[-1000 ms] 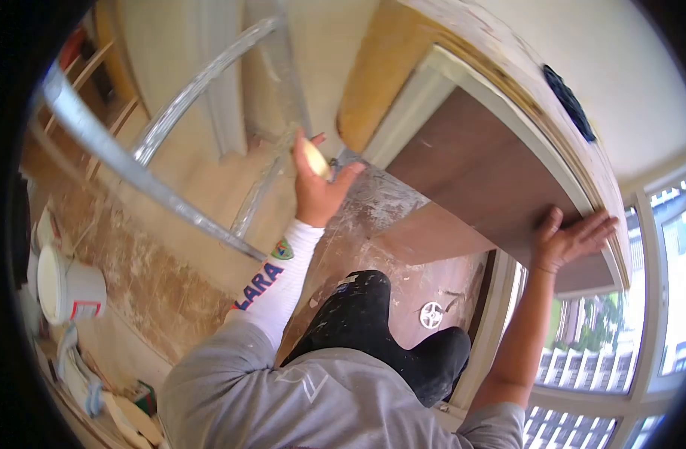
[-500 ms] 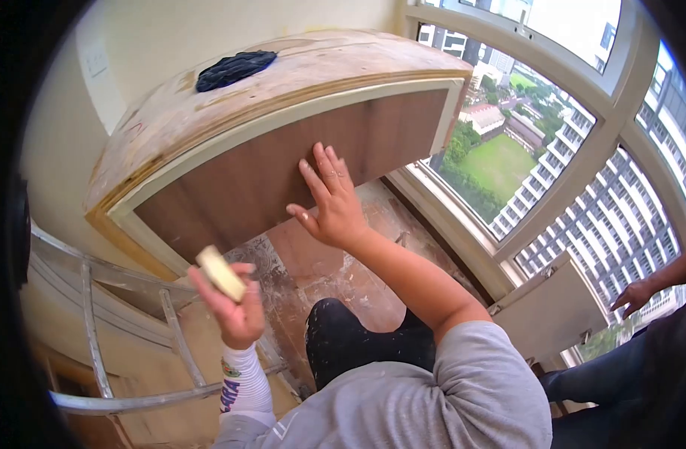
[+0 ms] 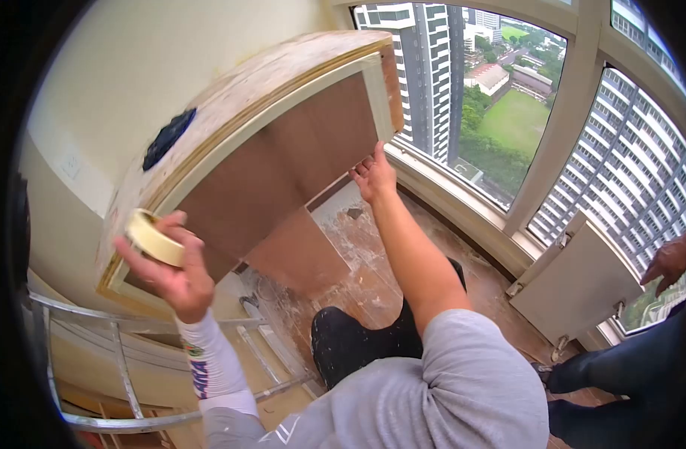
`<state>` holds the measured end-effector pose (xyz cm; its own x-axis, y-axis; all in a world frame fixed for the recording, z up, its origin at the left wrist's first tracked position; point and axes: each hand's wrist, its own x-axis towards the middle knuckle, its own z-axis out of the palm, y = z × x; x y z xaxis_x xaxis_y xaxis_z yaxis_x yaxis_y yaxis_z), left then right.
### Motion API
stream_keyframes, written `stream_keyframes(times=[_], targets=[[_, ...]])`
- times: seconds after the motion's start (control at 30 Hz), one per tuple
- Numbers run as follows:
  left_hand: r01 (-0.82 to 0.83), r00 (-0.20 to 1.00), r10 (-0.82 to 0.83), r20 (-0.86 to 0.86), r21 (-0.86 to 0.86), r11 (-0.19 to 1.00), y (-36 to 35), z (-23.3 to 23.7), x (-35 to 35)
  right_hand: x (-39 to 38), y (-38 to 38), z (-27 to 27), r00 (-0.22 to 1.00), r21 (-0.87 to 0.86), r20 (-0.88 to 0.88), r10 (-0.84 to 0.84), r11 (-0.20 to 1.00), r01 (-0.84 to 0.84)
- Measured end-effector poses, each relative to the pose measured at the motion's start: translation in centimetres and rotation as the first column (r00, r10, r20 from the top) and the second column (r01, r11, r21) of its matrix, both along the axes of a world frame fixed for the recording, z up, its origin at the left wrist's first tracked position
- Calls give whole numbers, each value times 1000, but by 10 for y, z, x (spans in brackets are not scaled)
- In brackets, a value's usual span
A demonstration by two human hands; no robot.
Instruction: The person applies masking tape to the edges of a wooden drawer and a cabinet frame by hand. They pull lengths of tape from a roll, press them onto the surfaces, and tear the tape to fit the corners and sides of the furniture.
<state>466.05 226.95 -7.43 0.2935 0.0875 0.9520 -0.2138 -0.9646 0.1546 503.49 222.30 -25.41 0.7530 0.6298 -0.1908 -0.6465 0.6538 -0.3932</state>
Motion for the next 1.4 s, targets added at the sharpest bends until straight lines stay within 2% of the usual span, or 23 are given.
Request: stream_keyframes(times=[0.07, 0.1, 0.2, 0.23, 0.33, 0.37, 0.4, 0.47, 0.6, 0.67, 0.7, 0.73, 0.77, 0.8, 0.83, 0.87, 0.93, 1.03, 1.13, 1.23, 1.33, 1.37, 1.4], targets=[[-165, 986, 156, 58, 195, 967, 6, 45, 21, 8, 24, -10, 996, 92, -5, -89, 992, 89], [-246, 969, 227, 102, 270, 931, 13, 66, 39, 6, 28, -9, 992, 51, -38, -124, 991, 126], [-473, 877, 458, 147, 441, 763, 43, 96, 89, 16, 28, -43, 997, 240, 76, -15, 971, -3], [-523, 838, 535, 106, 435, 733, 56, 95, 99, 18, 24, -44, 1000, 277, 15, 2, 961, -6], [-593, 780, 621, 74, 403, 697, 84, 85, 112, 40, 21, -50, 997, 312, 74, -1, 950, -22], [-589, 798, 596, 86, 317, 743, 86, 81, 112, 35, 13, -35, 993, 297, 112, -46, 955, 11], [-636, 754, 638, 153, 412, 653, 89, 82, 111, 37, 11, -44, 991, 314, 134, -9, 949, -33], [-636, 749, 641, 170, 454, 623, 89, 83, 113, 45, 9, -57, 978, 348, 199, 61, 928, -129], [-646, 727, 652, 217, 538, 541, 89, 81, 109, 28, -15, -63, 953, 184, 87, 289, 936, -301], [-663, 671, 710, 212, 600, 448, 71, 75, 109, 9, -29, -58, 918, 63, 218, 333, 933, -353], [-616, 733, 655, 184, 589, 523, 43, 57, 119, 3, -34, -53, 893, 4, 286, 349, 931, -365], [-488, 805, 594, -16, 550, 677, 10, 36, 128, 1, -41, -51, 877, 48, 325, 355, 919, -390], [-321, 823, 467, -324, 413, 852, -28, 14, 136, 0, -51, -52, 858, 89, 362, 364, 903, -421], [-195, 753, 289, -590, 220, 956, -61, -7, 146, 1, -61, -52, 837, 128, 399, 375, 881, -456], [-109, 638, 112, -762, 54, 993, -81, -26, 157, 3, -74, -46, 822, 134, 427, 377, 872, -470], [-82, 571, 33, -820, -17, 997, -89, -48, 166, 5, -86, -40, 786, 124, 478, 392, 856, -502], [-53, 443, -175, -879, -221, 974, -87, -89, 174, 11, -106, -30, 708, 94, 575, 410, 826, -555], [0, 362, -328, -873, -352, 936, -76, -118, 183, 13, -128, -26, 552, -83, 683, 478, 802, -591], [130, 396, -378, -837, -356, 925, -76, -127, 192, 7, -143, -16, 389, -303, 775, 498, 833, -463], [136, 295, -462, -836, -442, 887, -76, -129, 190, -4, -139, -22, 578, -184, 630, 519, 823, -538], [133, 199, -516, -833, -499, 856, -77, -126, 189, 0, -134, -20, 522, -225, 549, 653, 716, -661], [126, 165, -528, -833, -513, 849, -76, -125, 189, 1, -137, -17, 528, -251, 503, 684, 700, -668], [122, 139, -520, -843, -506, 854, -75, -124, 188, 4, -135, -21, 503, -318, 543, 673, 719, -618]])
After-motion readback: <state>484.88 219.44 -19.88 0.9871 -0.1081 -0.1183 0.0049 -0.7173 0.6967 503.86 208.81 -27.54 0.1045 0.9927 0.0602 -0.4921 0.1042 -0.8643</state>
